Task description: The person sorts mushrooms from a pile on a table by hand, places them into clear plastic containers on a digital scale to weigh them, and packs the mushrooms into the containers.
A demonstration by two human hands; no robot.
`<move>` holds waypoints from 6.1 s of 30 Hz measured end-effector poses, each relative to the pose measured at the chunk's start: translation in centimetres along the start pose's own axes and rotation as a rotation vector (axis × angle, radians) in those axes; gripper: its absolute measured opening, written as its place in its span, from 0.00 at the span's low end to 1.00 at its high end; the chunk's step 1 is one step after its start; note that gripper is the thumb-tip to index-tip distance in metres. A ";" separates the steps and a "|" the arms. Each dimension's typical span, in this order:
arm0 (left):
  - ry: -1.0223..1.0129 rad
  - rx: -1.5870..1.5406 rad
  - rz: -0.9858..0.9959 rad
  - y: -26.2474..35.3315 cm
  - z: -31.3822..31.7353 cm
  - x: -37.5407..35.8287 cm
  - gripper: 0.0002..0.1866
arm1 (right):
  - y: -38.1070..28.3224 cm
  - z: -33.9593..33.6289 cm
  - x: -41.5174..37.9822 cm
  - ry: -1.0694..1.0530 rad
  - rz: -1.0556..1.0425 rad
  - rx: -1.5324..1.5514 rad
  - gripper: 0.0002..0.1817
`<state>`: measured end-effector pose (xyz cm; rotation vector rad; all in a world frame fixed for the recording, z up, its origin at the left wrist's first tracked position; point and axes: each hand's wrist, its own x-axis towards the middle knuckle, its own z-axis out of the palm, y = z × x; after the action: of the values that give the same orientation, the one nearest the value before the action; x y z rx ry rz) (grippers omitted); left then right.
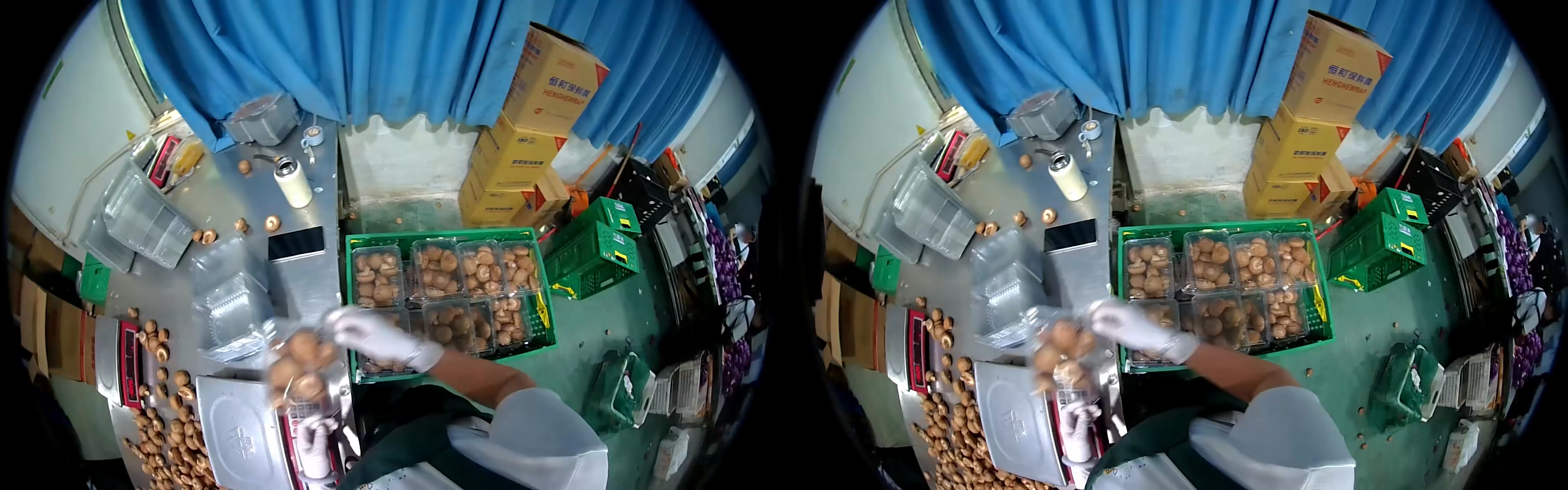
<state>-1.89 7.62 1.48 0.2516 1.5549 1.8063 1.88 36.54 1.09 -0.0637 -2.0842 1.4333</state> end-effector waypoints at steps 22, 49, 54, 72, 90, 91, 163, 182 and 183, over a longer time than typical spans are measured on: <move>0.306 0.011 0.058 -0.6 0.7 -2.6 0.14 | 3.9 -16.2 -0.1 -0.012 0.171 -0.946 0.15; 1.180 -0.083 0.063 -12.2 -0.5 -18.8 0.15 | -10.3 13.1 16.2 -0.570 -0.236 -0.063 0.09; 1.197 0.044 0.041 -11.7 -1.3 -20.2 0.16 | -10.0 18.0 8.1 -1.085 -0.698 -0.262 0.05; 1.397 1.112 0.064 -14.4 -18.5 -38.1 0.21 | -21.4 41.7 -23.5 -1.456 -0.547 0.045 0.23; 1.549 0.901 0.216 -14.6 -21.6 -41.2 0.18 | -23.1 54.2 -23.0 -1.243 -0.489 -0.054 0.15; 1.568 0.949 0.212 -13.3 -22.7 -40.9 0.18 | -22.7 55.5 -23.5 -1.180 -0.711 -0.273 0.19; 1.536 0.614 -0.025 -16.5 -17.3 -49.7 0.16 | -18.6 31.6 -4.9 -0.430 -0.580 -0.721 0.20; 1.563 0.535 0.037 -18.4 -17.9 -44.9 0.16 | -20.0 44.9 -23.7 -1.411 -0.395 0.020 0.17; 1.605 0.486 0.033 -18.8 -17.7 -45.0 0.16 | -20.7 45.0 -22.6 -1.423 -0.195 0.102 0.16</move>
<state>27.51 -34.41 -6.62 -1.2739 2.9825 1.5188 3.94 -17.79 -1.73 1.5575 -2.8429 1.6074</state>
